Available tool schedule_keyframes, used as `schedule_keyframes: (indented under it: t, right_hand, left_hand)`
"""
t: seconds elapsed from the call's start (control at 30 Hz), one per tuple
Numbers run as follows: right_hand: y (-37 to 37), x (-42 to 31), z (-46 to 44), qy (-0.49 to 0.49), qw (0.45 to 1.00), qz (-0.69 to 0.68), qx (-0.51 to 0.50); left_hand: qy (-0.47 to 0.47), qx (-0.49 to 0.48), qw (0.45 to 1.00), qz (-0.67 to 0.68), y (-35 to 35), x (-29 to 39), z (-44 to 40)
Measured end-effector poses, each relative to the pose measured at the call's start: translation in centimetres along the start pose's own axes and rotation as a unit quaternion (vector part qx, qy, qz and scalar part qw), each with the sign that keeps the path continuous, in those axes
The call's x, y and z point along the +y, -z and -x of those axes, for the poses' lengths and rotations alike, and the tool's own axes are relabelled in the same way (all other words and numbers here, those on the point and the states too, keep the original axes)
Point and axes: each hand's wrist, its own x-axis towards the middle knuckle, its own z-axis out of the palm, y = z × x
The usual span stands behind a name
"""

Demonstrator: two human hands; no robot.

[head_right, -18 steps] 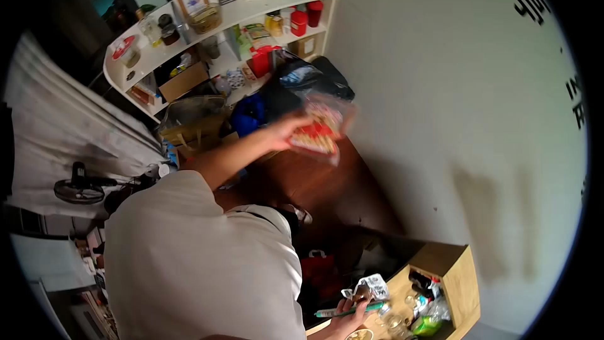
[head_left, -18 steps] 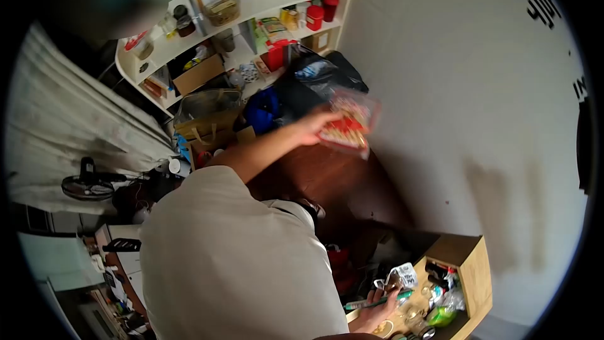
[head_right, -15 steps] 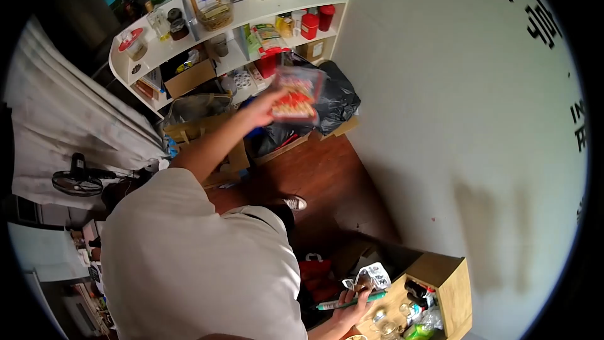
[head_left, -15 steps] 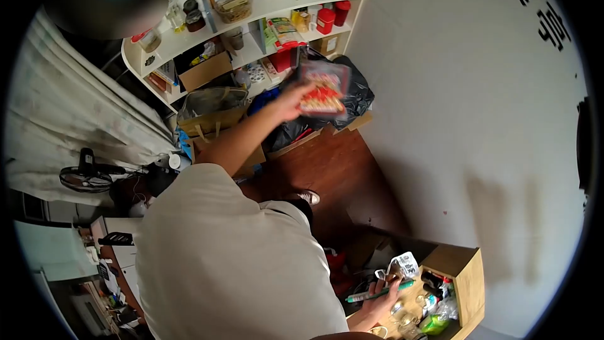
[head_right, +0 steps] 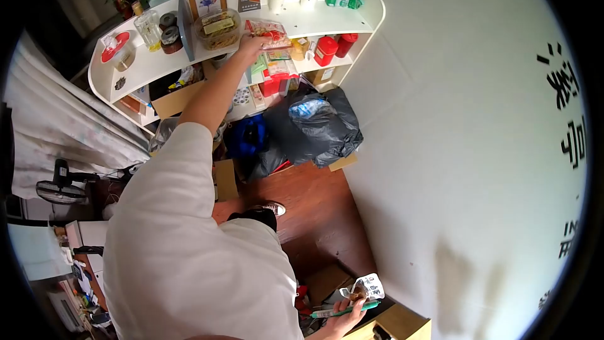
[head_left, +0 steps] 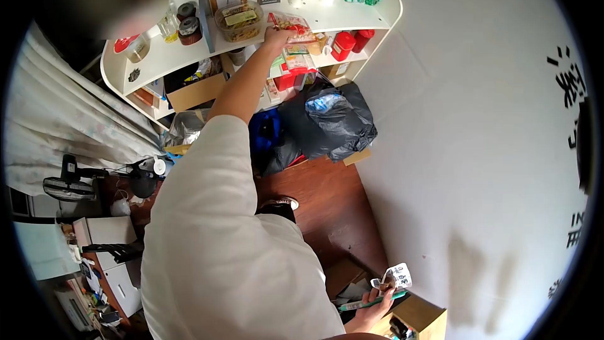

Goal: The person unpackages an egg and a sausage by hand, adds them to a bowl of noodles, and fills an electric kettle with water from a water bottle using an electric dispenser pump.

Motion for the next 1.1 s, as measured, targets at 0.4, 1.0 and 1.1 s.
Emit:
schedule_keyframes:
  t: [0.4, 1.0, 1.1]
  right_hand:
    - [-7.0, -0.8, -4.2, -0.004, 1.000, 0.009, 0.019]
    - [-0.4, -0.5, 10.2, 0.066, 0.936, 0.024, 0.344]
    - [2.5, 1.1, 15.5, 0.067, 0.909, -0.007, 0.412]
  left_hand:
    - [-0.021, 0.258, 0.814, -0.520, -2.4, 1.6, -7.4]
    - [0.303, -0.705, 0.641, -0.031, -21.6, -4.6, 59.3]
    - [0.383, -0.791, 0.476, 0.024, -21.6, -3.2, 70.1]
